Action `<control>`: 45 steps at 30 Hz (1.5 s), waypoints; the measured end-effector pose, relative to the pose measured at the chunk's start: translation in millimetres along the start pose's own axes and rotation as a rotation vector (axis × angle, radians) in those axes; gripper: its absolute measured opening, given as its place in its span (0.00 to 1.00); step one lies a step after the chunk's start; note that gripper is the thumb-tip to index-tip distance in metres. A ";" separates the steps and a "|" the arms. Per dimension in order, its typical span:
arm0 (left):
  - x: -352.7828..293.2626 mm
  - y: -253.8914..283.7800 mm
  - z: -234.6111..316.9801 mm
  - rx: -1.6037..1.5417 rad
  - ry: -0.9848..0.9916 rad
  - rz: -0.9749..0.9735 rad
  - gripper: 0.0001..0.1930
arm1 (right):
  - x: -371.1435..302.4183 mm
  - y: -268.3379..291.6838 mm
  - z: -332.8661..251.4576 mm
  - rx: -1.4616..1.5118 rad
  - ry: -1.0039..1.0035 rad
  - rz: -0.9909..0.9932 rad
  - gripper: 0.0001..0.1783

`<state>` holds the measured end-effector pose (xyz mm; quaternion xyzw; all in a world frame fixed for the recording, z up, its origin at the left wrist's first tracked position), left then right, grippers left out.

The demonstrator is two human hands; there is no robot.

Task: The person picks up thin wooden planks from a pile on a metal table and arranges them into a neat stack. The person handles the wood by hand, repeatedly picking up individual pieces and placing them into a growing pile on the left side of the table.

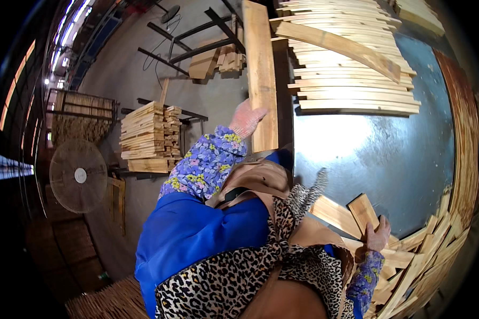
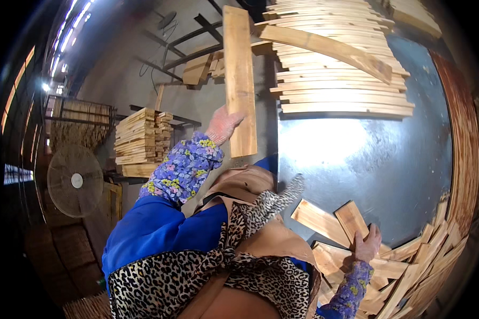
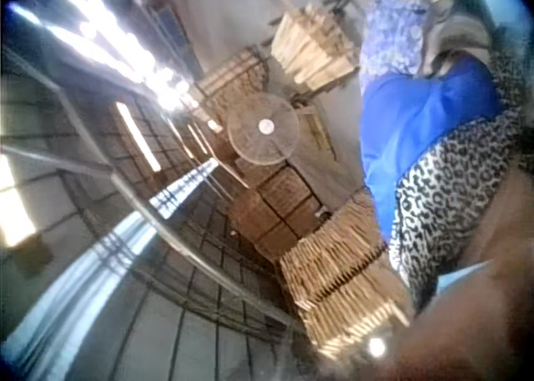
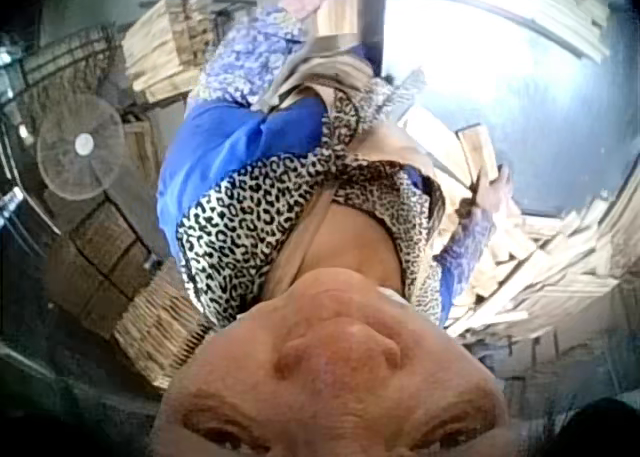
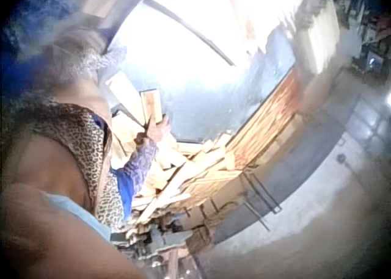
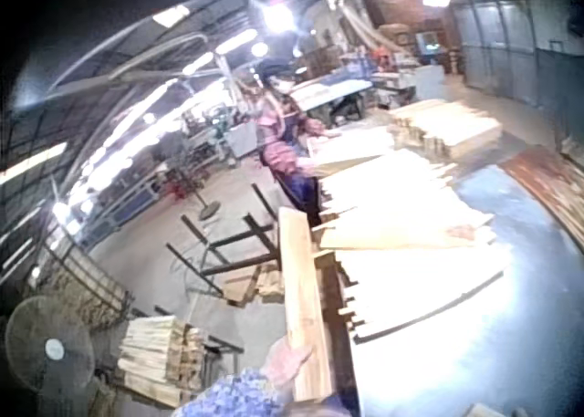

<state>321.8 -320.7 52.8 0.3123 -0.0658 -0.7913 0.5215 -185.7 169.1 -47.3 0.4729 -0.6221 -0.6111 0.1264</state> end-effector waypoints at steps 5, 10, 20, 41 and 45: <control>0.0 27.1 -25.2 -0.210 -0.089 0.053 0.25 | 2.9 -14.9 12.5 0.004 -0.114 -0.126 0.41; 37.6 37.3 8.1 -0.126 -0.140 -0.018 0.22 | 2.6 -8.5 -4.7 -0.072 -0.258 -0.181 0.46; -60.9 -263.1 144.1 0.065 -0.560 -0.918 0.30 | 15.2 16.3 -267.1 1.528 -0.133 0.198 0.37; -198.5 -537.2 120.5 1.140 -0.819 -0.936 0.50 | -138.3 141.6 294.5 0.232 -0.840 0.121 0.63; -214.7 -555.9 130.1 1.153 -0.770 -0.966 0.54 | -108.6 123.6 227.7 0.129 -0.684 -0.032 0.62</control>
Point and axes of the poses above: each hand's wrist, its own x-axis towards the middle knuckle, its own y-axis out of the back of the hand, z = x × y, the point moved 9 cm from there along x, towards the middle knuckle, and after that the axes turned 9 degrees about -z, right-handed, at the moved point
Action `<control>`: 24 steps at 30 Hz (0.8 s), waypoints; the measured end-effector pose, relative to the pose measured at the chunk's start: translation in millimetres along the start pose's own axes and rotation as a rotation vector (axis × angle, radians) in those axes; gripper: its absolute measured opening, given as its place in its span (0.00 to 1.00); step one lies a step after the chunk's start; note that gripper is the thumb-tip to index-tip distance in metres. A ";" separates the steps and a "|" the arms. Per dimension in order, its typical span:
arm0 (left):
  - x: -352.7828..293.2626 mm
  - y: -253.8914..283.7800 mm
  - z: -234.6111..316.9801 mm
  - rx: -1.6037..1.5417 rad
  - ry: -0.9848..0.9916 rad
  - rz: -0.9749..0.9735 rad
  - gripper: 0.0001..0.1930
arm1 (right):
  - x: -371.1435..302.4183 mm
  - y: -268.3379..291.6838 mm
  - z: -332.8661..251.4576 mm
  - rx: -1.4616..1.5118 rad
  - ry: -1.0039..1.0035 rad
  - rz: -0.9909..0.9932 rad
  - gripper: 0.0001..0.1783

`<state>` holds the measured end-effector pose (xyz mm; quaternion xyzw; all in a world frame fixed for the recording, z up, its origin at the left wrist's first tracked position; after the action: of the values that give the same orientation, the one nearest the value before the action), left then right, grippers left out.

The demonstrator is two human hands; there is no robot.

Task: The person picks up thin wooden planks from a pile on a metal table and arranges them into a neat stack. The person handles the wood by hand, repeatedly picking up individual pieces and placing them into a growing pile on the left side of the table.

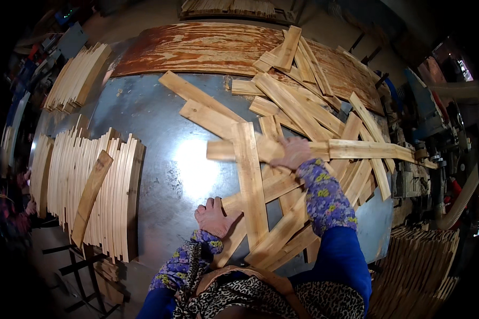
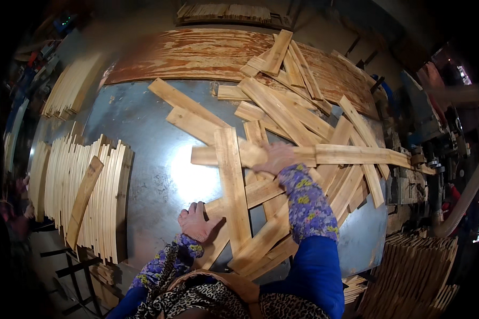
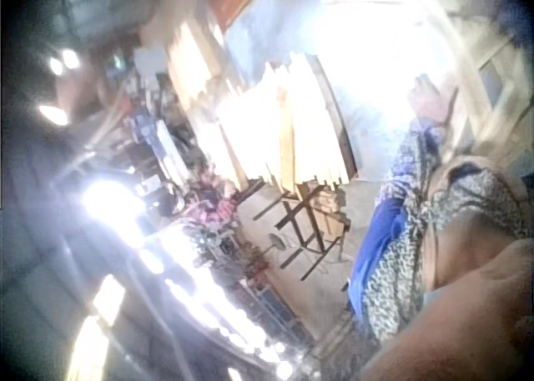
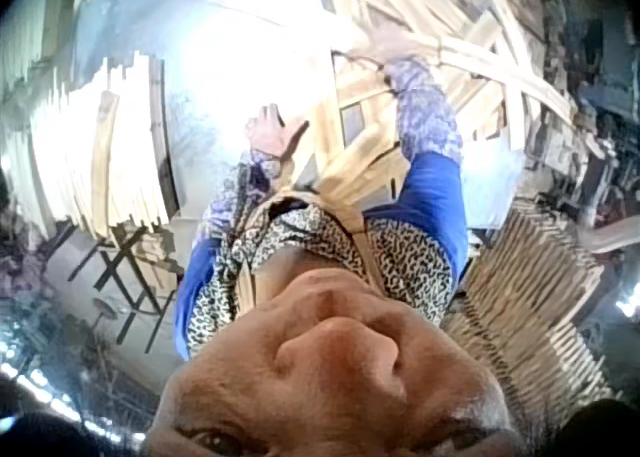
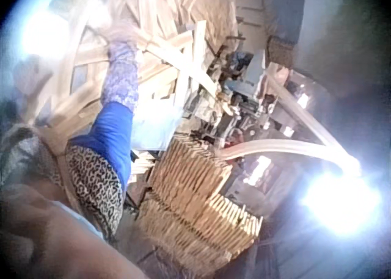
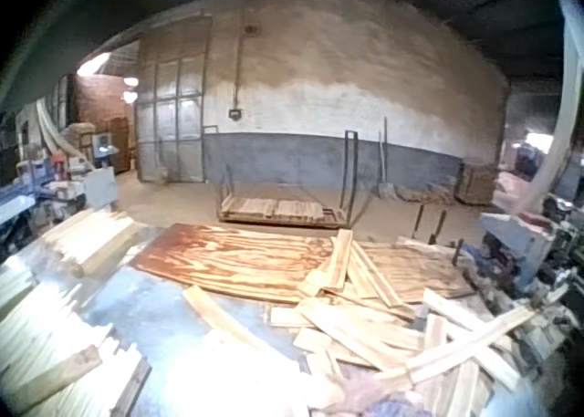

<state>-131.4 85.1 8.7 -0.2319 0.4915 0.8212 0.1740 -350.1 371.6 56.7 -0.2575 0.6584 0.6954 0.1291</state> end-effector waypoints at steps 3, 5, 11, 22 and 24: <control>0.7 -1.9 7.8 0.021 -0.024 0.055 0.53 | -34.5 -17.9 -52.7 0.058 0.132 -0.068 0.59; -6.5 -11.6 13.7 0.049 -0.072 0.135 0.52 | -44.7 -35.6 -86.0 0.060 0.190 0.071 0.53; -1.3 -19.1 -19.6 -0.894 0.097 0.082 0.33 | -51.1 -79.4 -168.5 0.098 0.368 0.257 0.42; -18.9 187.2 -261.8 -0.012 0.324 0.493 0.28 | -165.8 -161.7 -315.7 0.151 0.283 0.166 0.60; -34.4 202.1 -254.1 0.525 0.164 0.685 0.33 | -171.6 -187.1 -334.0 0.308 0.160 0.138 0.59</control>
<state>-153.3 -234.7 70.6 -0.0678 0.7443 0.6576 -0.0948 -47.1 89.6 -11.7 -0.2434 0.7813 0.5709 0.0661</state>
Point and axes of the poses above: each hand's wrist, its own x-axis towards the middle knuckle, its own y-axis out of the back of the hand, z = x × y, the point moved 9 cm from there along x, towards the middle knuckle, and after that the axes turned 9 degrees about -z, right-handed, at the moved point
